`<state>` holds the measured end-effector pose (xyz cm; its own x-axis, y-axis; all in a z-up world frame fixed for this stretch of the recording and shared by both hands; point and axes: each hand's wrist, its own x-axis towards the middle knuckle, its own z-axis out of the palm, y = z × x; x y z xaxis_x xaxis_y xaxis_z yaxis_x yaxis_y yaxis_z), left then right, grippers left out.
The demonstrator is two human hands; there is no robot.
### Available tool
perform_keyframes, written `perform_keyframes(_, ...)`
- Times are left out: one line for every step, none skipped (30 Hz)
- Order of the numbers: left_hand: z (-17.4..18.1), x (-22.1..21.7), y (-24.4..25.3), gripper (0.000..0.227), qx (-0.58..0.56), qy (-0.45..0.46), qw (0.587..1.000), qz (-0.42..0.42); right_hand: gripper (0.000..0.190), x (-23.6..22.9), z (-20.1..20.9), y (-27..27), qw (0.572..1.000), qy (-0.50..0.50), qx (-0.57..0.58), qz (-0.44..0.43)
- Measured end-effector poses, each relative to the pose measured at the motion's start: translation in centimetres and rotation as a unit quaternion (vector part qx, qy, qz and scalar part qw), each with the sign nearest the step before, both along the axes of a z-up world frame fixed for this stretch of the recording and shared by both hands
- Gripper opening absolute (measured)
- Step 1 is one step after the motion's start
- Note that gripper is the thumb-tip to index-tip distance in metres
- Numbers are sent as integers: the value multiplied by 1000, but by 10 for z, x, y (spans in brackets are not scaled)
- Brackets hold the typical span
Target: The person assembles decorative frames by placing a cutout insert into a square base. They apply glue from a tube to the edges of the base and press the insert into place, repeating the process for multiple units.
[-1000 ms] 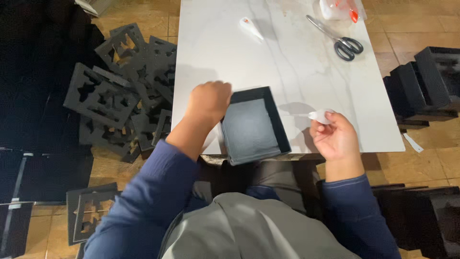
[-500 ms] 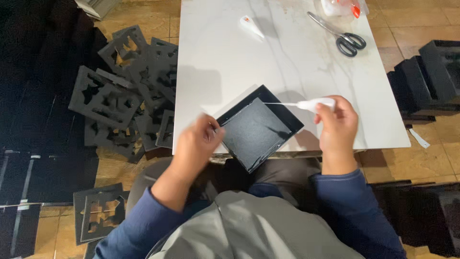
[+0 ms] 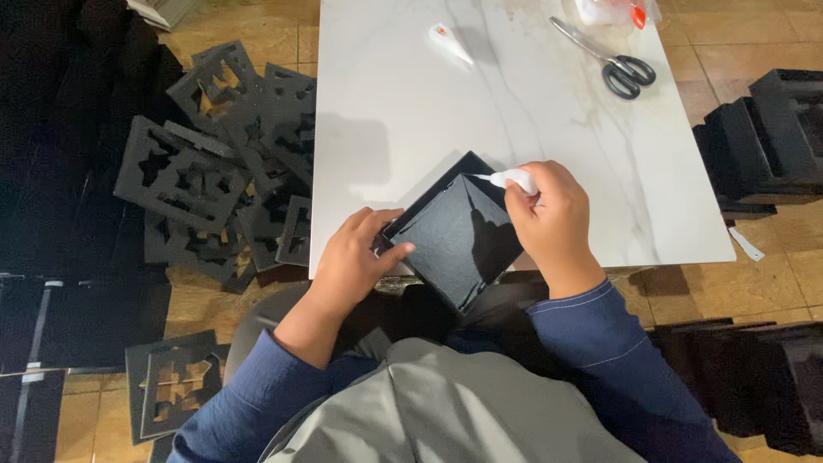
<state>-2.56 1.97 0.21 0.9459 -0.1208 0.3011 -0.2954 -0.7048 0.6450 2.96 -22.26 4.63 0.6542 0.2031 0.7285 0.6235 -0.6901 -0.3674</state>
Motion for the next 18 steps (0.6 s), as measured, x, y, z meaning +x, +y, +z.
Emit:
perform_keyframes(1,0,0,43,-1,1,1000,0,6,-1,-1,1,1000,1,-1,0)
perform_keyframes(1,-1,0,44,1,-2,1000,-3,6,-2,-3,2,1000,2,-3,7)
perform_keyframes(2,-2,0,45,2,-5,1000,-7,7,-3,-4,3,1000,3,-5,13)
perform_keyframes(2,-3,1,45,1,-5,1000,-6,7,-4,-4,4,1000,3,-6,15)
perform_keyframes(2,-3,2,46,9,-13,1000,-12,7,-6,-4,4,1000,10,-7,15)
perform_keyframes(2,-4,2,46,15,-20,999,-19,6,-8,-3,3,1000,17,-9,15)
perform_keyframes(4,-4,3,46,14,-19,1000,-18,6,-7,-3,2,1000,18,-10,16)
perform_keyframes(5,-3,3,46,14,-24,999,-25,6,-6,-3,1,1000,13,-19,12)
perform_keyframes(7,-3,3,45,14,-30,999,-32,6,-4,-3,0,1000,7,-28,9)
perform_keyframes(8,-2,3,45,14,-30,999,-32,6,-3,-2,-1,1000,7,-28,9)
perform_keyframes(8,-2,3,46,22,-37,999,-33,6,-2,0,-1,1000,1,-28,8)
perform_keyframes(9,-2,3,46,31,-45,998,-34,7,-1,1,-1,1000,-5,-28,7)
perform_keyframes(10,-2,3,46,31,-45,998,-33,7,-1,-1,0,1000,-5,-28,8)
perform_keyframes(10,-3,3,45,32,-43,998,-33,7,-2,-2,0,1000,3,-20,12)
perform_keyframes(11,-3,3,45,33,-41,998,-33,7,-3,-3,0,1000,12,-11,17)
perform_keyframes(11,-3,3,45,33,-41,998,-33,7,-3,-2,1,1000,13,-11,17)
perform_keyframes(11,-3,4,44,28,-46,998,-37,6,-4,-2,2,1000,14,-11,16)
perform_keyframes(11,-4,4,44,22,-51,998,-41,6,-5,-1,3,1000,15,-12,14)
